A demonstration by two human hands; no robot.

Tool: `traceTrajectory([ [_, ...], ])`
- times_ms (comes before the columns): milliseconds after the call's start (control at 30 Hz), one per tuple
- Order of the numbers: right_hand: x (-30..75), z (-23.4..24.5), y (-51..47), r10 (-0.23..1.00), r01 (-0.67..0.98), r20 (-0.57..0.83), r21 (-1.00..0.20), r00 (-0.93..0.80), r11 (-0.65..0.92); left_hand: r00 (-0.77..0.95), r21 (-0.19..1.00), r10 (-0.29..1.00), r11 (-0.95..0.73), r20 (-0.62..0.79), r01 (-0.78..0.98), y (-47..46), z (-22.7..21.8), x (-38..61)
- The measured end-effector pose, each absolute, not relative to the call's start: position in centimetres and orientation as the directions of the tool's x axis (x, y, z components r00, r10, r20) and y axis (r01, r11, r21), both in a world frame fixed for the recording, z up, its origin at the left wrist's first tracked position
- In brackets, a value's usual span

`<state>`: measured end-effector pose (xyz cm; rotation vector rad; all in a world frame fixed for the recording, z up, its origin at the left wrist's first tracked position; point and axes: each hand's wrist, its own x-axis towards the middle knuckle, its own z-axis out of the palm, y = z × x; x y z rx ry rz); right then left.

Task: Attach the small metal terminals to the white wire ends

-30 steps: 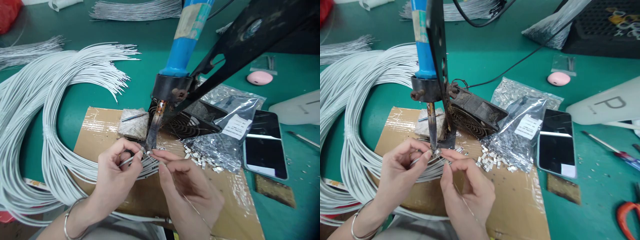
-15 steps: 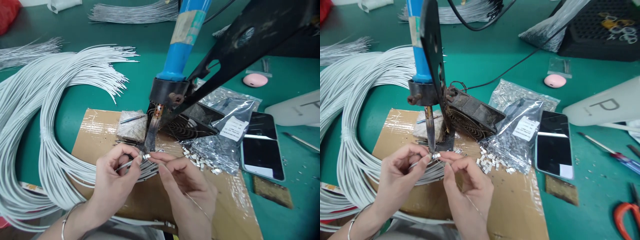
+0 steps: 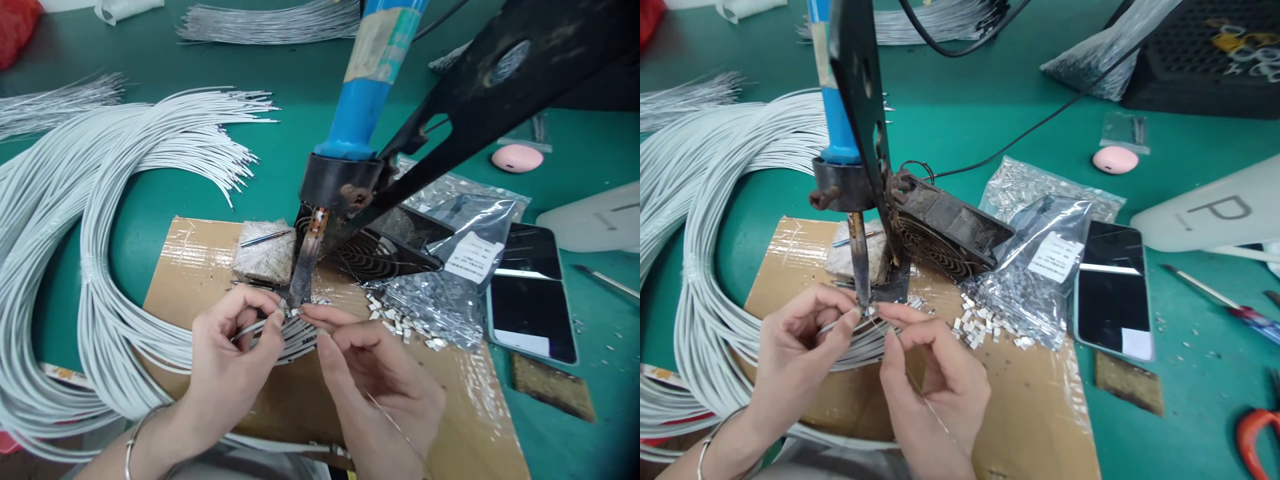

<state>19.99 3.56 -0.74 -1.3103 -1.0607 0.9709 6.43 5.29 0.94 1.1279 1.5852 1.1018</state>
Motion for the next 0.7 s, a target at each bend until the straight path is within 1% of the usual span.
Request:
traceTrajectory([
  [233, 19.92, -0.48, 3.55, 0.965, 0.062, 0.039, -0.998, 0.259, 0.023, -0.206, 0.966, 0.966, 0.192, -0.155, 0.173, 5.55, 1.04, 6.58],
  [400, 19.72, -0.28, 3.59, 0.959, 0.078, 0.066, -0.996, 0.276, 0.046, -0.221, 0.969, 0.962, 0.199, -0.163, 0.150, 5.57, 1.38, 6.64],
  [700, 19.60, -0.13, 3.62, 0.955, 0.064, 0.055, -0.997, 0.290, 0.038, -0.220, 0.967, 0.958, 0.217, -0.185, 0.132, 5.55, 1.48, 6.55],
])
